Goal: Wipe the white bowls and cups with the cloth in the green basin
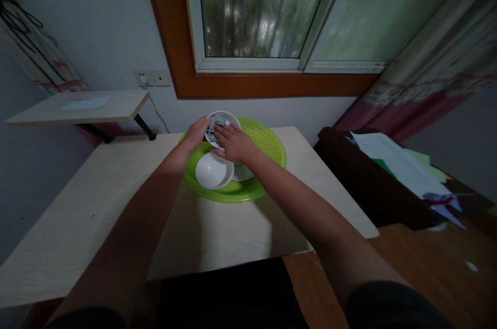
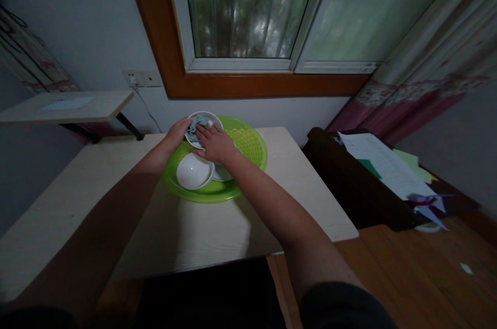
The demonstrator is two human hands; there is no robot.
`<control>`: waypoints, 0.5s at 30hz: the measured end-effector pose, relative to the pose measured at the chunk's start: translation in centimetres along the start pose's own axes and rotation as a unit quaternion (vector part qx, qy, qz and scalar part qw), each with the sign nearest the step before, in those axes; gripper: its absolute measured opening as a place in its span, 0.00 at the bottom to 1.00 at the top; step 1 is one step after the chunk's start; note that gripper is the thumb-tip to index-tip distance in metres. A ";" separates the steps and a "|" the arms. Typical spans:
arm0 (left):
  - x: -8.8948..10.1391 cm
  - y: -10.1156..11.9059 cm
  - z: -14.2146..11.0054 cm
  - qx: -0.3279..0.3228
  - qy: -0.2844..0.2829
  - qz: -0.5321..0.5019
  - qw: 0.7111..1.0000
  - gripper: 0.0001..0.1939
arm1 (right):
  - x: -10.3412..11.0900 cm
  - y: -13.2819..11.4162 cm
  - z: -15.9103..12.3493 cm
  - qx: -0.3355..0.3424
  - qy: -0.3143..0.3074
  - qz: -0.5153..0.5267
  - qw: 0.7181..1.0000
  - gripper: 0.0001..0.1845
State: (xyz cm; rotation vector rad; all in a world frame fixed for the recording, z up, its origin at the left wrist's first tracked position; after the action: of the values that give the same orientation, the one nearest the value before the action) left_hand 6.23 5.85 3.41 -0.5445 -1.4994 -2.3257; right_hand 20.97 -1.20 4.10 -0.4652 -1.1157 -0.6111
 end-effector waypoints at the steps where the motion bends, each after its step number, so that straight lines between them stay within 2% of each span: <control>1: 0.0 0.0 0.0 0.001 0.001 0.001 1.000 0.17 | 0.2 0.1 0.1 -0.008 0.006 -0.003 1.000 0.39; 5: 0.2 -0.2 0.1 0.009 0.011 0.004 1.000 0.19 | 1.1 0.2 0.3 -0.037 0.028 -0.021 0.999 0.41; 10: 0.7 -0.9 0.2 0.031 0.037 0.008 0.999 0.20 | 2.1 0.1 0.3 -0.067 0.022 -0.051 0.996 0.33; 15: 1.1 -0.6 0.0 0.032 0.051 0.022 0.998 0.19 | 1.8 -0.6 0.5 -0.015 -0.013 -0.053 0.998 0.23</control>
State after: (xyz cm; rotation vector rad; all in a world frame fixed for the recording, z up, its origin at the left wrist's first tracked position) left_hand 4.96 6.06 3.44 -0.4320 -1.4945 -2.2281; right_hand 20.79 -1.76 5.95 -0.4427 -1.1618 -0.7162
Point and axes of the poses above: each hand's wrist, its own z-axis towards the middle knuckle, its own x-axis out of the back of the hand, y = z × x, the point moved 6 cm from there along z, towards the middle knuckle, and after that the axes turned 8 degrees about z, right-handed, at the moved point
